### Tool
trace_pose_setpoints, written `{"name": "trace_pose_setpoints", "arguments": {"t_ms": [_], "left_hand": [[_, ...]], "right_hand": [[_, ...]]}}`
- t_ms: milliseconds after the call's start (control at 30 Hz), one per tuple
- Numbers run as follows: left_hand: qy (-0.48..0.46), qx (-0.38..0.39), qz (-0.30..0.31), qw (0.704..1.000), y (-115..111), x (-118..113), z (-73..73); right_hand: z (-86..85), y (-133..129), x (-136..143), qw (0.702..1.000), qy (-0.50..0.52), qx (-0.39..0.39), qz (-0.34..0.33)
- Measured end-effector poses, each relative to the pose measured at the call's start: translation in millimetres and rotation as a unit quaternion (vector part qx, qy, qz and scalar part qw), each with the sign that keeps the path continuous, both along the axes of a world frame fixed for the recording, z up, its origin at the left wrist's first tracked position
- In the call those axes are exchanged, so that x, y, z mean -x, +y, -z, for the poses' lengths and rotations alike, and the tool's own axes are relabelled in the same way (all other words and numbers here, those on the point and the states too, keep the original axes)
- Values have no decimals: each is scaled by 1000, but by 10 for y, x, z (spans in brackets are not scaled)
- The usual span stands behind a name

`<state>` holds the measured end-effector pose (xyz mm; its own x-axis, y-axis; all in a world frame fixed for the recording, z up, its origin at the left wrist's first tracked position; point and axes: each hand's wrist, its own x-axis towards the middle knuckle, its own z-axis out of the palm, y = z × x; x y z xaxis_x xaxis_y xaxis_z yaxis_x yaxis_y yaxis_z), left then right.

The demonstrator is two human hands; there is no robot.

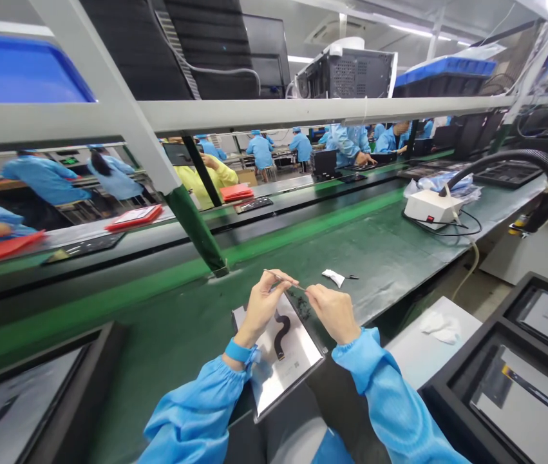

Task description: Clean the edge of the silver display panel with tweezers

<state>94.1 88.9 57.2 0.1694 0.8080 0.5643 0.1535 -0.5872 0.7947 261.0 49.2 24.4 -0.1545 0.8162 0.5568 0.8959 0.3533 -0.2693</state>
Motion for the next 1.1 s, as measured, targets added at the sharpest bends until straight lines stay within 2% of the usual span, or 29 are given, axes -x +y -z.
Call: {"name": "trace_pose_setpoints", "arguments": {"t_ms": [100, 200, 267, 333, 533, 700, 800, 900, 933, 1000, 1067, 1100], "left_hand": [[-48, -14, -31, 998, 45, 152, -125], [-100, -37, -84, 991, 125, 441, -380], [-99, -42, -92, 990, 127, 603, -510], [-69, -33, -76, 994, 58, 675, -547], [24, -19, -52, 998, -350, 626, -344], [122, -106, -49, 986, -597, 691, -215], [171, -192, -61, 964, -762, 712, -133], [211, -280, -107, 930, -1006, 659, 24], [220, -305, -116, 919, -1101, 616, 104], [231, -350, -118, 900, -1294, 492, 307], [178, -376, -163, 895, -1467, 341, 535], [149, -387, -185, 891, -1539, 273, 642]], "right_hand": [[70, -70, -100, 1000, -12, 9, 13], [189, -155, -218, 999, -13, 27, 36], [247, -170, -236, 998, -6, 38, 55], [272, -132, -188, 997, -2, 53, 63], [282, 85, -41, 993, 0, 99, 67], [207, 125, -226, 992, 26, 94, 79], [98, -64, -297, 993, 60, 67, 77], [71, -522, -206, 989, 127, 45, 65], [101, -713, -138, 970, 235, 64, 31], [221, -1088, 34, 890, 416, 183, -35], [382, -1389, 216, 772, 551, 304, -88], [458, -1498, 296, 715, 607, 334, -93]]}}
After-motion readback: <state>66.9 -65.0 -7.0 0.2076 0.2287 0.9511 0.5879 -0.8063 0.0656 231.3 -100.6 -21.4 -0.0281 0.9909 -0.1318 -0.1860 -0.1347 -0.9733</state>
